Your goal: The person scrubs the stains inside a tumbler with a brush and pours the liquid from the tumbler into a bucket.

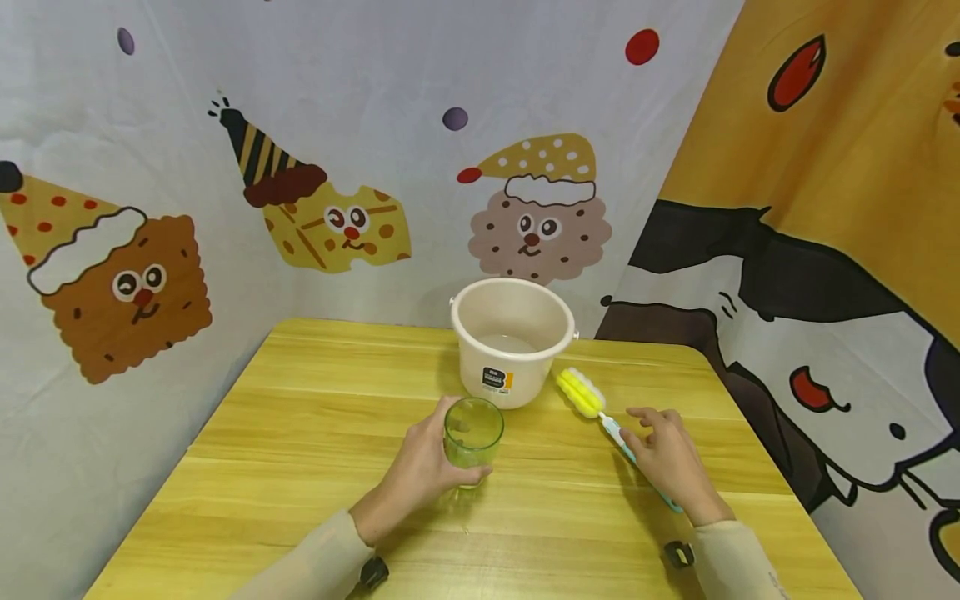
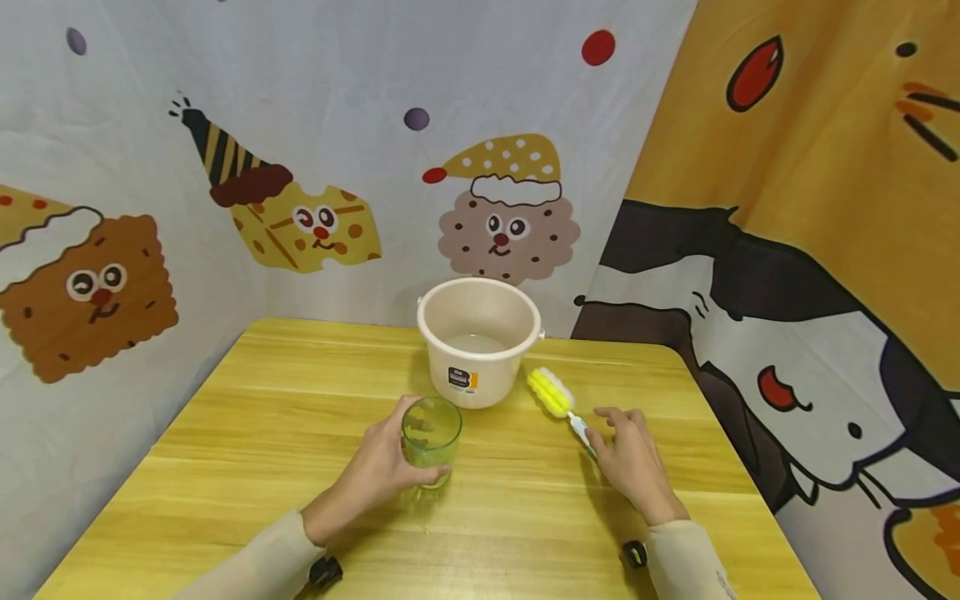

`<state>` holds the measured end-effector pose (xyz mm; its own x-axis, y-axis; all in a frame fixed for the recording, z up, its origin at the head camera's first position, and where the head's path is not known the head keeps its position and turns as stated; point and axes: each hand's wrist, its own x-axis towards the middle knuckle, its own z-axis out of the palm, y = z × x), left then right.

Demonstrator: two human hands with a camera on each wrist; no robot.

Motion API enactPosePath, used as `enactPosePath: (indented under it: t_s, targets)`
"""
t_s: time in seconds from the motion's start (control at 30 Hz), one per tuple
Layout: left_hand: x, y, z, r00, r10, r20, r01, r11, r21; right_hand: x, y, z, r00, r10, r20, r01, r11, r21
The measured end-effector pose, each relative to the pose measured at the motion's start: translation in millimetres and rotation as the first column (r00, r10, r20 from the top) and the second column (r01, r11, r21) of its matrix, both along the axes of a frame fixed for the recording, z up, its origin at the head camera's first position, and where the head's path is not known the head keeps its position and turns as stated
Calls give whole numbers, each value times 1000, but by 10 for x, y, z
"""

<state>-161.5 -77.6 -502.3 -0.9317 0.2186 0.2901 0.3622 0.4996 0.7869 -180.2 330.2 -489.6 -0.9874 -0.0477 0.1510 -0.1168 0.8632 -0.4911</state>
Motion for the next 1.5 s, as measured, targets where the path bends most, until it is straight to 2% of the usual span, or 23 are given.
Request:
enactPosePath:
  t_s: [0.57, 0.8, 1.5]
  targets:
    - [-3, -4, -14, 1000, -5, -2, 5, 1000, 7, -143, -233, 155, 995, 13, -96, -13, 1000, 5]
    - [4, -3, -8, 1000, -4, 1, 4, 1000, 4, -224, -341, 206, 987, 26, -162, -25, 1000, 9]
    - [23, 14, 24, 1000, 5, -4, -5, 1000, 5, -393, -499, 311, 962, 55, -266, -58, 998, -2]
